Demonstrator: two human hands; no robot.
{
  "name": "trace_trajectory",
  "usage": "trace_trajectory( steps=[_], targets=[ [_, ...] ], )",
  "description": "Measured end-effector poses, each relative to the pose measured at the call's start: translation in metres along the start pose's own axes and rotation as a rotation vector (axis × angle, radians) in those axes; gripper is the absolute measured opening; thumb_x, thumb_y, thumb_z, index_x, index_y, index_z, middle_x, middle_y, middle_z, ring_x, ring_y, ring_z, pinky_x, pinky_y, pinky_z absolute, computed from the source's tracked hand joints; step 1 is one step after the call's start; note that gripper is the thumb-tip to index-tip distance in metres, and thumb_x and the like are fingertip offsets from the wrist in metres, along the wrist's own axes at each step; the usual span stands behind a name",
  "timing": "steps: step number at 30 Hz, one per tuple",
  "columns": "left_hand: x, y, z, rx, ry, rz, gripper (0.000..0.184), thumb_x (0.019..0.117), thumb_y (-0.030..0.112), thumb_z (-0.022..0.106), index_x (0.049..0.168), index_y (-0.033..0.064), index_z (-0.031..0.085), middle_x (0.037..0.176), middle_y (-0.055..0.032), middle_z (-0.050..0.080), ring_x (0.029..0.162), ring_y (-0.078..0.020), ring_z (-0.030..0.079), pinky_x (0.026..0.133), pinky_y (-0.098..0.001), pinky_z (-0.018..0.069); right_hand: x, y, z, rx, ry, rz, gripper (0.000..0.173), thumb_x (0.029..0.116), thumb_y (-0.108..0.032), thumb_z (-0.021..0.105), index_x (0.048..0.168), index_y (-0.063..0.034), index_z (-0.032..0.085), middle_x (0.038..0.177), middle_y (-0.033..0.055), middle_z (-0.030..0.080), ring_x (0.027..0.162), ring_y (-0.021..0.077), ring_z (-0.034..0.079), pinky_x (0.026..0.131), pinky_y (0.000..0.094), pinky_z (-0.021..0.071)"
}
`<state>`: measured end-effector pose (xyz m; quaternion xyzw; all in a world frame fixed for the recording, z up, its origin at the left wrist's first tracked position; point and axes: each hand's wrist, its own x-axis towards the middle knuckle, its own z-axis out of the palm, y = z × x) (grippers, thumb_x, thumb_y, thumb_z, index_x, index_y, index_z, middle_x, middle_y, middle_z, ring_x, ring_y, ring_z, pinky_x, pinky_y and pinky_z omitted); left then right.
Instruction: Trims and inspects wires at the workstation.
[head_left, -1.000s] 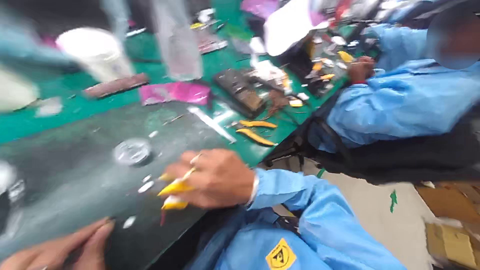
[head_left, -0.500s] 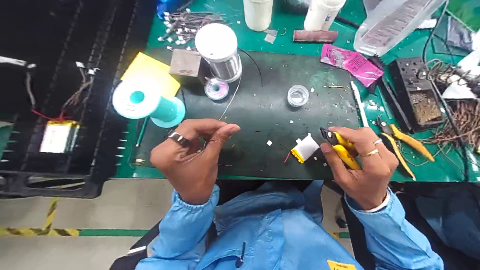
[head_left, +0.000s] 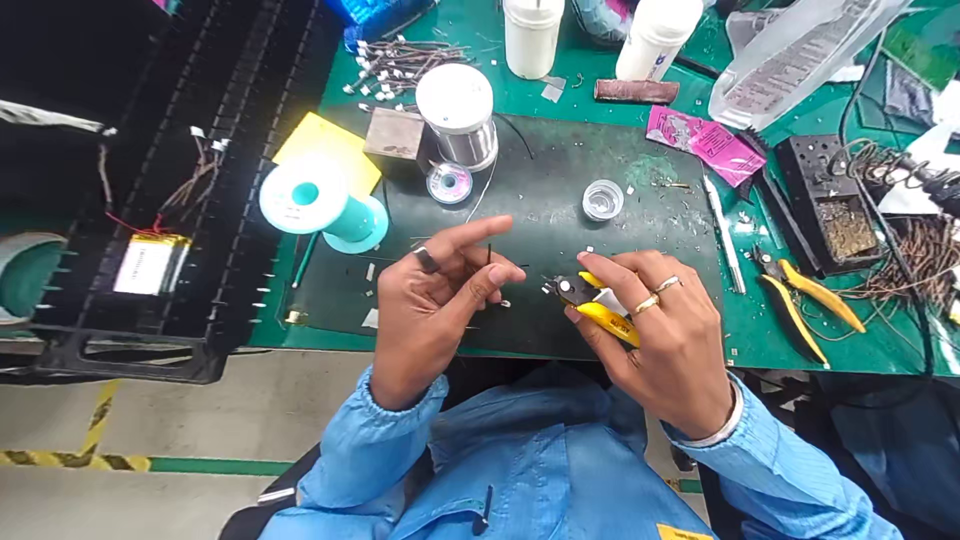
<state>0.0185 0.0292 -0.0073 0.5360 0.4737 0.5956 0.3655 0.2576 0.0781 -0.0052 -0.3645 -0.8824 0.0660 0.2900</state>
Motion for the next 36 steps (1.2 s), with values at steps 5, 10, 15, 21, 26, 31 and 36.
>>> trace_trajectory(
  steps=[5, 10, 15, 21, 26, 31, 36],
  targets=[
    [-0.006, 0.003, 0.001, -0.039, -0.01, 0.044, 0.02, 0.0893, 0.003, 0.078, 0.107, 0.0045, 0.069, 0.095, -0.0081, 0.077, 0.082, -0.0187, 0.076, 0.079, -0.0321, 0.0655, 0.003, -0.001, 0.002, 0.065, -0.033, -0.006, 0.046, 0.0997, -0.041, 0.064, 0.135, -0.0119, 0.068, 0.113, 0.0112, 0.068, 0.105, 0.0248, 0.064, 0.091, 0.0437, 0.0508],
    [-0.009, 0.004, 0.001, -0.019, -0.05, 0.062, 0.014, 0.0864, 0.002, 0.08, 0.099, 0.0034, 0.075, 0.093, -0.0064, 0.079, 0.083, -0.0159, 0.077, 0.08, -0.0293, 0.0652, 0.001, -0.004, 0.003, 0.113, -0.038, -0.045, 0.045, 0.0993, -0.041, 0.065, 0.134, -0.0116, 0.069, 0.115, 0.0112, 0.07, 0.107, 0.0242, 0.066, 0.094, 0.0436, 0.0518],
    [-0.009, 0.004, 0.001, 0.02, -0.045, 0.084, 0.014, 0.0844, 0.002, 0.082, 0.098, 0.0016, 0.078, 0.093, -0.0073, 0.079, 0.082, -0.0154, 0.076, 0.078, -0.0279, 0.0654, 0.0, -0.004, 0.001, 0.105, -0.05, -0.042, 0.042, 0.0996, -0.04, 0.064, 0.13, -0.0126, 0.072, 0.107, 0.0095, 0.071, 0.094, 0.0222, 0.065, 0.079, 0.0393, 0.0511],
    [-0.009, 0.005, 0.002, 0.039, -0.043, 0.054, 0.014, 0.0848, 0.003, 0.082, 0.098, 0.0003, 0.078, 0.091, -0.0067, 0.079, 0.078, -0.0134, 0.076, 0.074, -0.0261, 0.065, -0.001, -0.002, 0.003, 0.127, -0.057, -0.032, 0.038, 0.0997, -0.038, 0.064, 0.127, -0.0131, 0.074, 0.098, 0.0078, 0.071, 0.083, 0.0192, 0.063, 0.069, 0.0355, 0.0487],
    [-0.009, 0.005, 0.001, 0.063, -0.056, 0.057, 0.013, 0.0852, 0.003, 0.082, 0.097, 0.0012, 0.078, 0.091, -0.0061, 0.079, 0.08, -0.0135, 0.076, 0.077, -0.0265, 0.065, -0.002, -0.001, 0.003, 0.155, -0.055, -0.03, 0.035, 0.0994, -0.035, 0.065, 0.125, -0.0127, 0.075, 0.092, 0.0071, 0.07, 0.078, 0.0176, 0.063, 0.066, 0.0337, 0.0495],
    [-0.007, 0.007, -0.003, 0.119, -0.092, 0.075, 0.013, 0.0866, 0.006, 0.081, 0.099, 0.0015, 0.079, 0.094, -0.0061, 0.079, 0.084, -0.0135, 0.075, 0.081, -0.0272, 0.064, -0.003, -0.002, 0.004, 0.166, -0.059, -0.035, 0.035, 0.0995, -0.035, 0.065, 0.124, -0.0126, 0.075, 0.089, 0.0072, 0.069, 0.074, 0.0168, 0.062, 0.062, 0.0323, 0.0479],
    [-0.011, 0.012, -0.004, 0.223, -0.129, 0.094, 0.014, 0.0936, 0.013, 0.075, 0.104, 0.0028, 0.078, 0.097, -0.0036, 0.077, 0.082, -0.007, 0.07, 0.073, -0.0214, 0.0581, -0.005, -0.009, 0.006, 0.111, -0.045, -0.065, 0.032, 0.0995, -0.034, 0.063, 0.117, -0.0107, 0.077, 0.081, 0.0082, 0.067, 0.067, 0.0194, 0.061, 0.055, 0.033, 0.0456]
  ],
)
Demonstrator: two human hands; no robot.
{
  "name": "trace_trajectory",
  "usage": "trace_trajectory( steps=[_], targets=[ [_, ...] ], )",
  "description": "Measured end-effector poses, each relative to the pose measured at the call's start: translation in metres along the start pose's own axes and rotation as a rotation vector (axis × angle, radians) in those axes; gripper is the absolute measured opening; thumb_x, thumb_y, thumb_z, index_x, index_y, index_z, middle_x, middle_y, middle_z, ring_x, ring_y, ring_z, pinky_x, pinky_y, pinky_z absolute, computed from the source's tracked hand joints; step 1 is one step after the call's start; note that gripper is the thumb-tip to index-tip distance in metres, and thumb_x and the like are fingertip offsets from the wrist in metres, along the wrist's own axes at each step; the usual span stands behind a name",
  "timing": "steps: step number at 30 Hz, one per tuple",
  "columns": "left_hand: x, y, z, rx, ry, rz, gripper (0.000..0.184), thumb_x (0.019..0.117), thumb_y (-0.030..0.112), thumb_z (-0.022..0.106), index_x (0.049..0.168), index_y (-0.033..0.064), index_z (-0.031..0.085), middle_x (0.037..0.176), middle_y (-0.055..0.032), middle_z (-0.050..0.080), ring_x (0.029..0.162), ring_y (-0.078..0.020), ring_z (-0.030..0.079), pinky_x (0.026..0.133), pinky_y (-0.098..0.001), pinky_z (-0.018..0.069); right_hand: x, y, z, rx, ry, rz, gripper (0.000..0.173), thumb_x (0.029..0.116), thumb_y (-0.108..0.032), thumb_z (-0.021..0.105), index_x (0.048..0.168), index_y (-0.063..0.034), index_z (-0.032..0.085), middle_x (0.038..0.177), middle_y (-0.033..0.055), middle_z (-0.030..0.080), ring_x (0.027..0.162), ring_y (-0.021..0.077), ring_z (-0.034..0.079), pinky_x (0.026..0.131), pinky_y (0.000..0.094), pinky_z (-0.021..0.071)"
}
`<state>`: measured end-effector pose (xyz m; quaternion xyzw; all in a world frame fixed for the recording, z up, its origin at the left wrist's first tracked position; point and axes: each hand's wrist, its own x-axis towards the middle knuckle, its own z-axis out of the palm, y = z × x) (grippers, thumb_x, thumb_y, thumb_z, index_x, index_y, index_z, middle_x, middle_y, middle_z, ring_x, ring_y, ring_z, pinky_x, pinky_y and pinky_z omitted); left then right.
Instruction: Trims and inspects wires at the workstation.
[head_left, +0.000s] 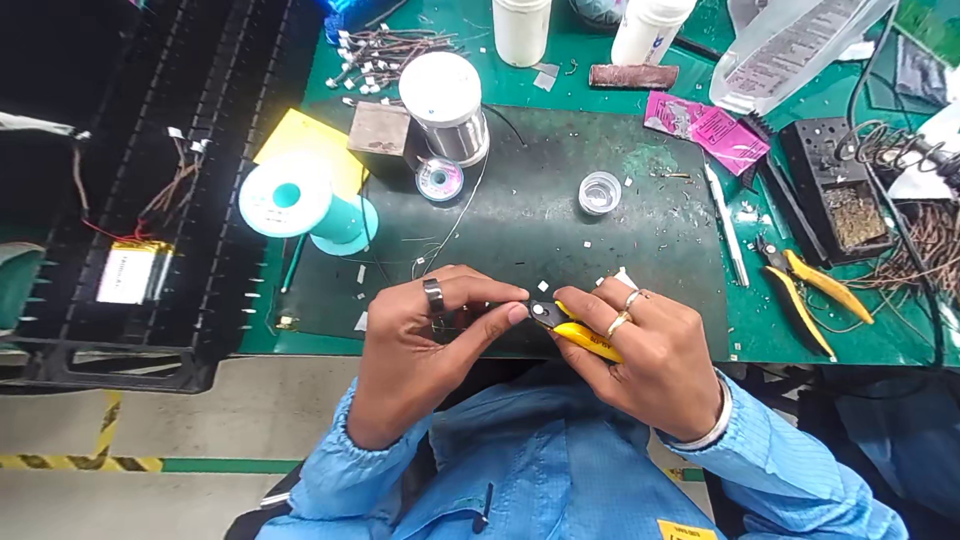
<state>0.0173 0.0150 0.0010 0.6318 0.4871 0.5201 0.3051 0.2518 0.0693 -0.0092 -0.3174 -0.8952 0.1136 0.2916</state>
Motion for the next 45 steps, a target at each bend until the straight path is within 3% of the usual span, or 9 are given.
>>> trace_trajectory(
  steps=[10, 22, 27, 31, 35, 45],
  targets=[
    [0.003, -0.009, 0.019, -0.122, 0.065, -0.017, 0.005, 0.0912, 0.011, 0.074, 0.093, 0.007, 0.076, 0.087, 0.0004, 0.073, 0.081, -0.0075, 0.064, 0.071, -0.0229, 0.0511, -0.008, -0.007, -0.009, -0.084, -0.023, 0.026, 0.033, 0.1006, -0.036, 0.06, 0.112, -0.0096, 0.077, 0.074, 0.008, 0.063, 0.056, 0.0202, 0.057, 0.046, 0.0332, 0.0374],
    [-0.002, -0.01, 0.034, -0.288, 0.181, -0.006, 0.002, 0.0886, 0.005, 0.075, 0.089, 0.0067, 0.075, 0.08, -0.0003, 0.071, 0.076, -0.0074, 0.065, 0.069, -0.0222, 0.0538, -0.013, -0.009, -0.007, -0.009, -0.044, 0.099, 0.034, 0.1011, -0.039, 0.059, 0.111, -0.0114, 0.076, 0.075, 0.006, 0.063, 0.058, 0.0189, 0.057, 0.046, 0.033, 0.0377],
    [-0.004, -0.01, 0.037, -0.307, 0.196, 0.004, 0.003, 0.0881, 0.002, 0.075, 0.09, 0.004, 0.075, 0.081, -0.0021, 0.072, 0.073, -0.0071, 0.063, 0.066, -0.0218, 0.0518, -0.013, -0.009, -0.008, -0.038, -0.041, 0.09, 0.033, 0.1008, -0.039, 0.06, 0.111, -0.0114, 0.076, 0.075, 0.0067, 0.064, 0.058, 0.0189, 0.058, 0.046, 0.033, 0.0379],
    [0.002, -0.002, 0.019, -0.303, 0.009, -0.043, 0.01, 0.0954, 0.01, 0.073, 0.102, 0.0032, 0.077, 0.091, -0.0039, 0.076, 0.079, -0.0088, 0.07, 0.072, -0.0233, 0.0593, -0.012, -0.003, -0.013, 0.076, -0.039, 0.111, 0.032, 0.1006, -0.038, 0.062, 0.111, -0.0113, 0.076, 0.077, 0.0058, 0.065, 0.061, 0.016, 0.059, 0.049, 0.0318, 0.0403],
    [0.003, 0.0, 0.009, -0.354, -0.082, -0.055, 0.017, 0.099, 0.007, 0.066, 0.111, -0.0018, 0.075, 0.099, -0.0098, 0.077, 0.089, -0.0168, 0.074, 0.082, -0.0298, 0.0631, -0.012, 0.0, -0.014, 0.108, -0.016, 0.124, 0.031, 0.1007, -0.036, 0.062, 0.113, -0.0106, 0.077, 0.08, 0.0059, 0.068, 0.064, 0.0145, 0.061, 0.051, 0.0308, 0.0428],
    [0.0, 0.004, 0.014, -0.186, 0.039, -0.014, 0.014, 0.0918, 0.006, 0.074, 0.103, 0.0007, 0.078, 0.094, -0.0063, 0.077, 0.084, -0.0126, 0.071, 0.075, -0.025, 0.0607, -0.011, -0.001, -0.011, 0.127, -0.001, 0.128, 0.032, 0.1005, -0.037, 0.063, 0.113, -0.0112, 0.077, 0.084, 0.0052, 0.069, 0.068, 0.0129, 0.062, 0.054, 0.0299, 0.0445]
  ],
)
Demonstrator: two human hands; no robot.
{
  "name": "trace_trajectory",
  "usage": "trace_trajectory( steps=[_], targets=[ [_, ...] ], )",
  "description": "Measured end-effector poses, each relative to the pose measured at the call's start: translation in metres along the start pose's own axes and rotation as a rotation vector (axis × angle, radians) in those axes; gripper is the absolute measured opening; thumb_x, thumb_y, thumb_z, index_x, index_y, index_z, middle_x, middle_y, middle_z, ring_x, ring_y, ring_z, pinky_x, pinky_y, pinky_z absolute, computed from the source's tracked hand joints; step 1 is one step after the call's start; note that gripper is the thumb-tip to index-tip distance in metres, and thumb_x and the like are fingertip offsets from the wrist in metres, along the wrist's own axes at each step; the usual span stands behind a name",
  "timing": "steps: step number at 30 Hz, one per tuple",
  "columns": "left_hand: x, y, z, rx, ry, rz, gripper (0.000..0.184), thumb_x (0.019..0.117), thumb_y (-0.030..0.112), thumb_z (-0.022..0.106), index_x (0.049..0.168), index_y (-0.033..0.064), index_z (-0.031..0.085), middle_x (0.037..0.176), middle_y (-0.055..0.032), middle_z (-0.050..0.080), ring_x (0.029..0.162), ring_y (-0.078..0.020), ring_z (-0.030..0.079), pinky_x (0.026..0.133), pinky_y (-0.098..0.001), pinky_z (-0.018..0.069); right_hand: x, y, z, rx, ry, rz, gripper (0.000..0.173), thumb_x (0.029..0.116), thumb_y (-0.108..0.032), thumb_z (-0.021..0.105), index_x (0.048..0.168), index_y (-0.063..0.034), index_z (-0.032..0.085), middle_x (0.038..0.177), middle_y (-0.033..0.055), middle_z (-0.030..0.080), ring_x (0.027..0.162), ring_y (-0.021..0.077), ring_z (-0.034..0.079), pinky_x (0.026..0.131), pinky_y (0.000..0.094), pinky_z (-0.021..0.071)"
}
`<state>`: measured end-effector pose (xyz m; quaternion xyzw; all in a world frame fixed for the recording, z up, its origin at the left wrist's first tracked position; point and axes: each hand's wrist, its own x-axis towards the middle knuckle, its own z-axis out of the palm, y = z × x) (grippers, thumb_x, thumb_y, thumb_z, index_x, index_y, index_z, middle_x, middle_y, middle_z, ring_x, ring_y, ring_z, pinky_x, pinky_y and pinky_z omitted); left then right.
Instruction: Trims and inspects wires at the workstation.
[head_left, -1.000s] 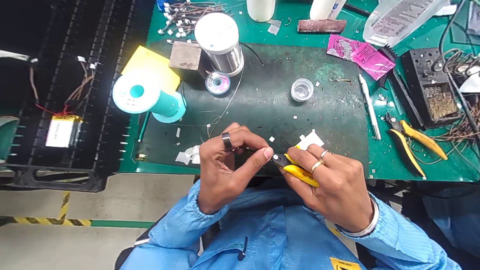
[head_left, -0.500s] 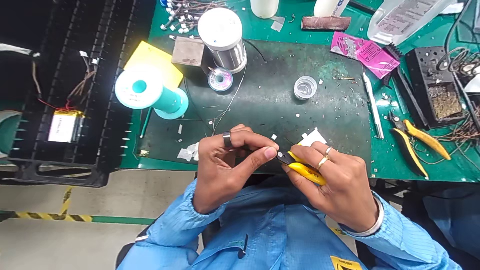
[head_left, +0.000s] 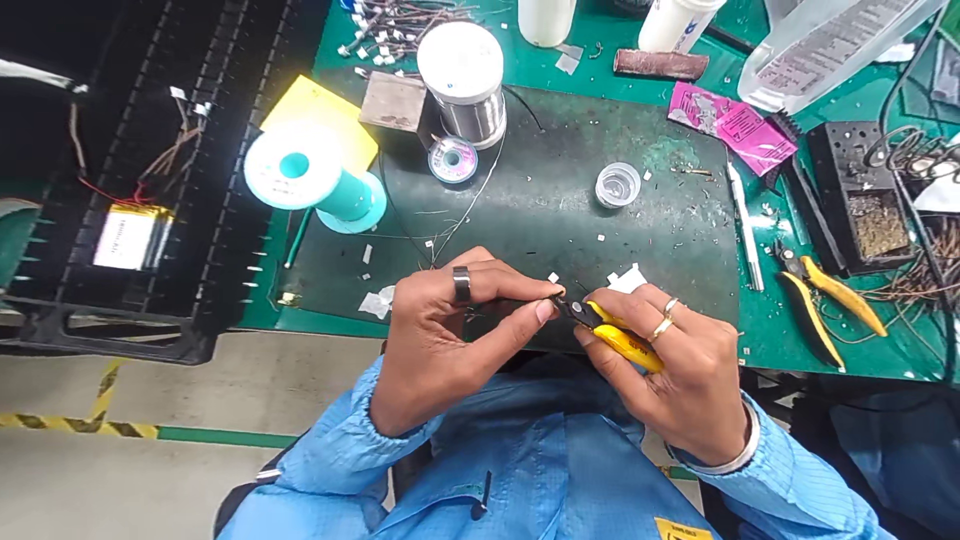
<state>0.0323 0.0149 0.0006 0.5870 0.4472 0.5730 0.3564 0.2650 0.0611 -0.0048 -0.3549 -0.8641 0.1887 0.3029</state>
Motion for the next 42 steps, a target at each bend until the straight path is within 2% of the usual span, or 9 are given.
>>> trace_trajectory(
  steps=[10, 15, 20, 25, 29, 35, 40, 42],
  targets=[
    [0.001, 0.004, -0.004, 0.111, -0.041, 0.035, 0.014, 0.0917, 0.008, 0.075, 0.104, 0.0028, 0.08, 0.096, -0.0051, 0.078, 0.086, -0.0116, 0.071, 0.078, -0.0257, 0.0596, 0.001, 0.0, 0.0, -0.021, 0.007, 0.006, 0.033, 0.099, -0.039, 0.064, 0.115, -0.0128, 0.077, 0.089, 0.0051, 0.071, 0.075, 0.0137, 0.065, 0.059, 0.0316, 0.0488],
    [0.002, 0.008, -0.007, 0.231, -0.06, 0.063, 0.014, 0.0915, 0.009, 0.074, 0.103, 0.0051, 0.08, 0.096, -0.0024, 0.078, 0.086, -0.0086, 0.069, 0.075, -0.0233, 0.0565, 0.0, 0.001, 0.0, -0.033, 0.001, 0.006, 0.033, 0.0989, -0.039, 0.064, 0.116, -0.0138, 0.077, 0.09, 0.0047, 0.071, 0.075, 0.0137, 0.065, 0.06, 0.0321, 0.0494],
    [0.003, 0.008, -0.007, 0.282, -0.08, 0.059, 0.014, 0.0927, 0.012, 0.072, 0.103, 0.006, 0.08, 0.096, -0.0009, 0.077, 0.086, -0.0071, 0.066, 0.075, -0.0234, 0.0535, 0.0, 0.002, 0.0, -0.052, 0.01, -0.002, 0.032, 0.0986, -0.039, 0.065, 0.114, -0.0135, 0.077, 0.084, 0.0055, 0.069, 0.069, 0.0146, 0.063, 0.056, 0.0317, 0.0462],
    [0.005, 0.007, -0.004, 0.288, -0.078, 0.032, 0.021, 0.097, 0.018, 0.069, 0.111, 0.0051, 0.078, 0.099, -0.0003, 0.076, 0.085, -0.0049, 0.065, 0.073, -0.0214, 0.0527, 0.0, 0.001, 0.003, -0.124, 0.025, -0.02, 0.033, 0.0983, -0.039, 0.064, 0.114, -0.0128, 0.077, 0.081, 0.0075, 0.068, 0.065, 0.0172, 0.062, 0.052, 0.0324, 0.0441],
    [0.006, 0.001, 0.001, 0.262, 0.003, 0.038, 0.01, 0.0942, 0.014, 0.072, 0.098, 0.0069, 0.079, 0.094, 0.0, 0.076, 0.082, -0.0059, 0.064, 0.07, -0.022, 0.0514, 0.0, -0.003, 0.008, -0.212, 0.036, -0.052, 0.035, 0.0988, -0.04, 0.062, 0.112, -0.0119, 0.078, 0.075, 0.0076, 0.065, 0.059, 0.0196, 0.059, 0.048, 0.0337, 0.0407],
    [-0.001, -0.008, 0.011, 0.23, 0.087, 0.064, 0.006, 0.0929, 0.012, 0.073, 0.095, 0.0067, 0.075, 0.091, -0.0001, 0.076, 0.084, -0.0065, 0.065, 0.071, -0.0227, 0.0491, -0.002, -0.006, 0.01, -0.293, 0.053, -0.087, 0.035, 0.0999, -0.039, 0.059, 0.112, -0.0119, 0.077, 0.069, 0.0065, 0.058, 0.052, 0.0203, 0.053, 0.044, 0.0335, 0.0344],
    [-0.003, -0.009, 0.016, 0.24, 0.172, 0.108, 0.003, 0.0933, 0.012, 0.073, 0.093, 0.0096, 0.073, 0.088, 0.0039, 0.073, 0.084, -0.0058, 0.064, 0.076, -0.0233, 0.0521, -0.005, -0.005, -0.001, -0.227, -0.018, -0.047, 0.034, 0.1006, -0.039, 0.059, 0.112, -0.0123, 0.076, 0.069, 0.0061, 0.058, 0.052, 0.0206, 0.054, 0.043, 0.034, 0.035],
    [0.003, -0.01, 0.01, 0.406, 0.169, 0.151, 0.006, 0.0943, 0.016, 0.073, 0.093, 0.0108, 0.076, 0.088, 0.0034, 0.074, 0.083, -0.0056, 0.062, 0.077, -0.0264, 0.0474, -0.007, 0.002, -0.011, -0.235, -0.019, 0.009, 0.035, 0.1007, -0.041, 0.06, 0.114, -0.0141, 0.077, 0.074, 0.0069, 0.064, 0.056, 0.0211, 0.059, 0.044, 0.0359, 0.0394]
  ],
)
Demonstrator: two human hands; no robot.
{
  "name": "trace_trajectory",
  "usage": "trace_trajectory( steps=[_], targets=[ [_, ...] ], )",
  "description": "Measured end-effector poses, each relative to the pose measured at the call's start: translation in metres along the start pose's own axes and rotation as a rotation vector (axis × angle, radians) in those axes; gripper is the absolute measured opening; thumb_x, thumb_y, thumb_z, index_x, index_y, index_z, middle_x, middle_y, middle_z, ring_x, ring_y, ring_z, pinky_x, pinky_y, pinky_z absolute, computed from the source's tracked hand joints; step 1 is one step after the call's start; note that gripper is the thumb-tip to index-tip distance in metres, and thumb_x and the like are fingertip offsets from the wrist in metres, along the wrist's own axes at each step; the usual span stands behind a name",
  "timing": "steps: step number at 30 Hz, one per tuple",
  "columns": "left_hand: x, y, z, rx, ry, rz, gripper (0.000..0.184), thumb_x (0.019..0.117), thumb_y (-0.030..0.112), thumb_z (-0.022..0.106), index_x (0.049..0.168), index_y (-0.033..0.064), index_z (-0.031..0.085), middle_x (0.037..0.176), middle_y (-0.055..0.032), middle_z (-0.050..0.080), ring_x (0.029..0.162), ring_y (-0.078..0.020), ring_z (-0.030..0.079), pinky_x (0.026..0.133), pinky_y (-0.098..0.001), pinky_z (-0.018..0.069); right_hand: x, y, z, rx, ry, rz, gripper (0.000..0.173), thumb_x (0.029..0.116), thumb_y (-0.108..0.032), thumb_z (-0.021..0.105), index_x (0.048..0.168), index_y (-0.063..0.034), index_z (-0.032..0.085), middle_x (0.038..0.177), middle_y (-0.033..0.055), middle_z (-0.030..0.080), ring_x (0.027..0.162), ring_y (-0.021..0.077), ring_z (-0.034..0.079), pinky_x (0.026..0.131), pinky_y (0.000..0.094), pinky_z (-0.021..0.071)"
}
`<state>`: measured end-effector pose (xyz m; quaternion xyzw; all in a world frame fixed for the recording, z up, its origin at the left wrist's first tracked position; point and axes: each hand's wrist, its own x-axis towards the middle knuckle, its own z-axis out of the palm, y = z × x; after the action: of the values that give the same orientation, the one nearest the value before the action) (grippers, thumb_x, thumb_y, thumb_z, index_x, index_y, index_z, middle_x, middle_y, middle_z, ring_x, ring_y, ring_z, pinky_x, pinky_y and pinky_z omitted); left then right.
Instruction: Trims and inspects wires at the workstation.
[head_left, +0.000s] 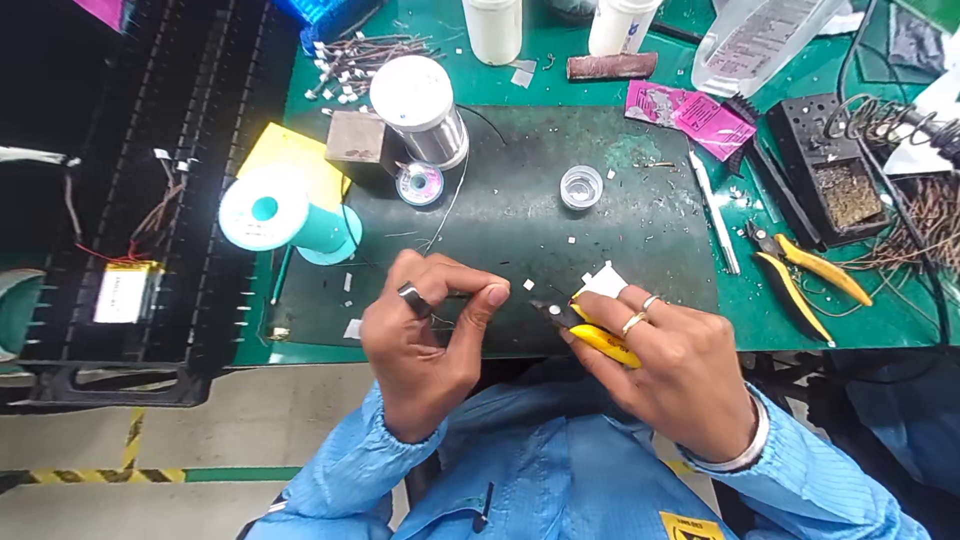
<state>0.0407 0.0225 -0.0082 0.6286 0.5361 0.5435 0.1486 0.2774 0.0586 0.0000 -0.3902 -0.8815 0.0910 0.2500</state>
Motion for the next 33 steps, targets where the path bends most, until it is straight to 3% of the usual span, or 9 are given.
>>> trace_trajectory(
  steps=[3, 5, 7, 9, 14, 21, 25, 28, 33],
  targets=[
    [0.01, -0.011, -0.001, 0.401, -0.095, 0.1, 0.014, 0.0987, 0.021, 0.069, 0.097, 0.0115, 0.079, 0.093, -0.003, 0.075, 0.084, -0.0171, 0.06, 0.079, -0.04, 0.0418, -0.002, 0.03, -0.015, -0.153, 0.056, 0.11, 0.04, 0.1002, -0.047, 0.062, 0.12, -0.0151, 0.075, 0.083, 0.0113, 0.068, 0.066, 0.0274, 0.063, 0.051, 0.044, 0.0465],
    [0.01, -0.017, 0.002, 0.547, -0.128, 0.134, 0.017, 0.0999, 0.024, 0.068, 0.099, 0.0128, 0.08, 0.103, -0.0068, 0.075, 0.091, -0.0251, 0.063, 0.08, -0.0451, 0.0442, -0.004, 0.053, -0.017, -0.249, 0.064, 0.165, 0.046, 0.1006, -0.05, 0.06, 0.131, -0.0167, 0.07, 0.1, 0.016, 0.069, 0.084, 0.0339, 0.066, 0.068, 0.052, 0.049],
    [0.009, -0.021, 0.004, 0.581, -0.144, 0.137, 0.018, 0.0997, 0.025, 0.068, 0.099, 0.0134, 0.082, 0.111, -0.0087, 0.073, 0.098, -0.0283, 0.064, 0.083, -0.0463, 0.0463, -0.009, 0.069, -0.01, -0.281, 0.07, 0.192, 0.05, 0.1006, -0.048, 0.058, 0.14, -0.0181, 0.064, 0.115, 0.0179, 0.067, 0.103, 0.037, 0.063, 0.087, 0.0563, 0.0456],
    [0.01, -0.024, 0.006, 0.58, -0.132, 0.136, 0.017, 0.0987, 0.025, 0.07, 0.099, 0.0139, 0.082, 0.109, -0.0077, 0.074, 0.101, -0.0276, 0.064, 0.084, -0.0449, 0.0472, -0.012, 0.076, -0.003, -0.282, 0.1, 0.2, 0.052, 0.1004, -0.047, 0.058, 0.145, -0.0218, 0.06, 0.121, 0.017, 0.066, 0.11, 0.0368, 0.061, 0.095, 0.0569, 0.0423],
    [0.012, -0.022, 0.008, 0.639, -0.172, 0.166, 0.017, 0.0988, 0.025, 0.069, 0.099, 0.0143, 0.082, 0.106, -0.0074, 0.075, 0.1, -0.0284, 0.065, 0.083, -0.0461, 0.0458, -0.016, 0.079, 0.003, -0.186, 0.125, 0.221, 0.051, 0.1011, -0.047, 0.059, 0.146, -0.0224, 0.06, 0.127, 0.0163, 0.063, 0.121, 0.0361, 0.057, 0.103, 0.0581, 0.0397],
    [0.015, -0.009, 0.018, 0.975, -0.298, 0.363, 0.016, 0.104, 0.014, 0.057, 0.1, 0.0061, 0.071, 0.104, -0.011, 0.071, 0.111, -0.0323, 0.062, 0.094, -0.0527, 0.0387, -0.017, 0.081, 0.004, -0.161, 0.148, 0.237, 0.057, 0.0985, -0.052, 0.061, 0.147, -0.0213, 0.059, 0.138, 0.0122, 0.06, 0.129, 0.0333, 0.054, 0.107, 0.0592, 0.038],
    [0.017, -0.007, 0.013, 0.744, -0.12, 0.316, 0.019, 0.1037, 0.022, 0.06, 0.1, 0.0094, 0.075, 0.112, -0.0105, 0.073, 0.118, -0.0305, 0.062, 0.101, -0.0551, 0.0384, -0.018, 0.078, 0.0, -0.125, 0.239, 0.143, 0.049, 0.0989, -0.044, 0.064, 0.141, -0.0203, 0.064, 0.137, 0.0113, 0.063, 0.131, 0.0338, 0.054, 0.112, 0.0603, 0.0347],
    [0.017, 0.002, 0.011, 0.351, 0.022, 0.199, 0.012, 0.0983, 0.025, 0.07, 0.098, 0.0161, 0.078, 0.117, -0.0041, 0.072, 0.124, -0.0237, 0.058, 0.104, -0.0511, 0.0381, -0.011, 0.058, -0.005, -0.027, 0.315, -0.013, 0.033, 0.099, -0.03, 0.069, 0.13, -0.0188, 0.072, 0.126, 0.0098, 0.069, 0.121, 0.0283, 0.061, 0.103, 0.05, 0.0454],
    [0.021, 0.004, 0.017, -0.285, -0.085, -0.08, 0.006, 0.0968, 0.02, 0.072, 0.096, 0.0144, 0.074, 0.103, 0.0012, 0.071, 0.105, -0.0139, 0.065, 0.092, -0.0334, 0.0537, 0.023, 0.013, 0.005, 0.355, 0.312, -0.182, 0.024, 0.0968, -0.017, 0.073, 0.12, -0.0095, 0.076, 0.107, 0.0093, 0.076, 0.1, 0.0181, 0.07, 0.087, 0.0345, 0.0577]
  ],
)
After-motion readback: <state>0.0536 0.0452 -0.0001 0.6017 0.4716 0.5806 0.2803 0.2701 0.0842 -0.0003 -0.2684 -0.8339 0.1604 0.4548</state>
